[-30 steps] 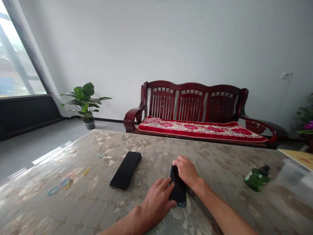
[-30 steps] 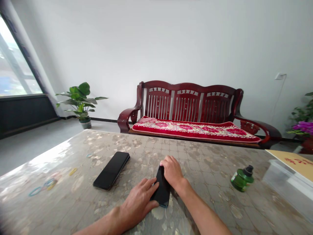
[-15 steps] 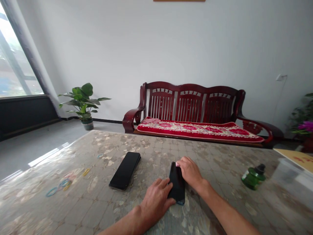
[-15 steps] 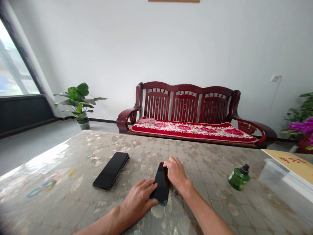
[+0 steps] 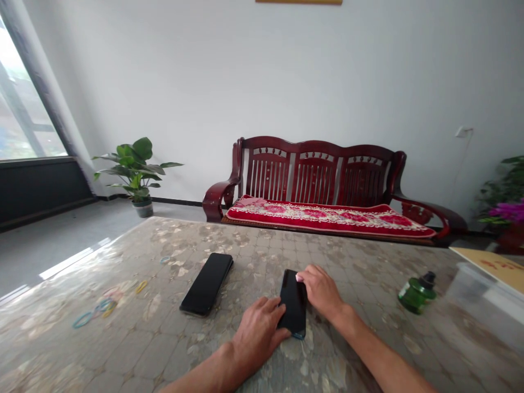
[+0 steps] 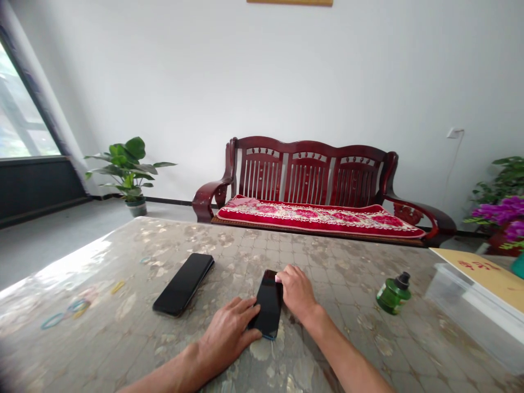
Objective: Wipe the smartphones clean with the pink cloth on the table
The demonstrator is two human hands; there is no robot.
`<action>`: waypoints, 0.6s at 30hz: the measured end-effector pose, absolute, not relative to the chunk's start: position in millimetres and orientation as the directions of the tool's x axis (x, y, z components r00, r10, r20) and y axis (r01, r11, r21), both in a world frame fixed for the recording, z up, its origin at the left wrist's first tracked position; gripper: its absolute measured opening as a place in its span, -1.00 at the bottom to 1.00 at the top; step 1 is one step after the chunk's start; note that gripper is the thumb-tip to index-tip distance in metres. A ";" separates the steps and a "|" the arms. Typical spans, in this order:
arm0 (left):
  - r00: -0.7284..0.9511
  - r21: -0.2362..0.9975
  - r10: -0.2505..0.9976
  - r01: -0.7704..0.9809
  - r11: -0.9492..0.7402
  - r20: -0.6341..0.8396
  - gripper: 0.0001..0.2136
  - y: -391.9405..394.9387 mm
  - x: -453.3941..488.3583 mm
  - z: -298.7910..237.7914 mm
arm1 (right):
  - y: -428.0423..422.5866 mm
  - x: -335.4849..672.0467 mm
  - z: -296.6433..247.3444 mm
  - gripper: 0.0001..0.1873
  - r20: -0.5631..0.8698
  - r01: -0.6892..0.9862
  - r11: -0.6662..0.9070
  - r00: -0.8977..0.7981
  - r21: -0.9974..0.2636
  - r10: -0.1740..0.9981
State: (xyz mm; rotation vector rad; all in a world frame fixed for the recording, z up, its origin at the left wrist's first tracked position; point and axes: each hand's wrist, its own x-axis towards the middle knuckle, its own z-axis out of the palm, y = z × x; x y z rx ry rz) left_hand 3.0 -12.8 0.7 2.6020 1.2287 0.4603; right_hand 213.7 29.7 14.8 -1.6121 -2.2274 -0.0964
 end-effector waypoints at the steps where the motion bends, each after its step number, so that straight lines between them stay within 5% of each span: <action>1: 0.599 0.332 0.778 0.707 -0.624 0.187 -0.65 -12.7 2.8 0.8 | 29.7 212.8 14.5 -0.70 0.348 0.928 0.330 -0.256 -0.173 0.902; 10: 0.596 0.320 0.777 0.709 -0.628 0.205 -0.75 -12.2 3.6 -1.0 | -7.6 198.8 10.4 -0.72 0.319 0.848 0.501 -0.433 -0.173 0.843; 18: 0.603 0.301 0.785 0.729 -0.615 0.142 -0.76 -11.2 3.7 8.8 | 54.0 185.5 23.7 -0.72 0.265 0.933 0.337 -0.296 -0.126 0.918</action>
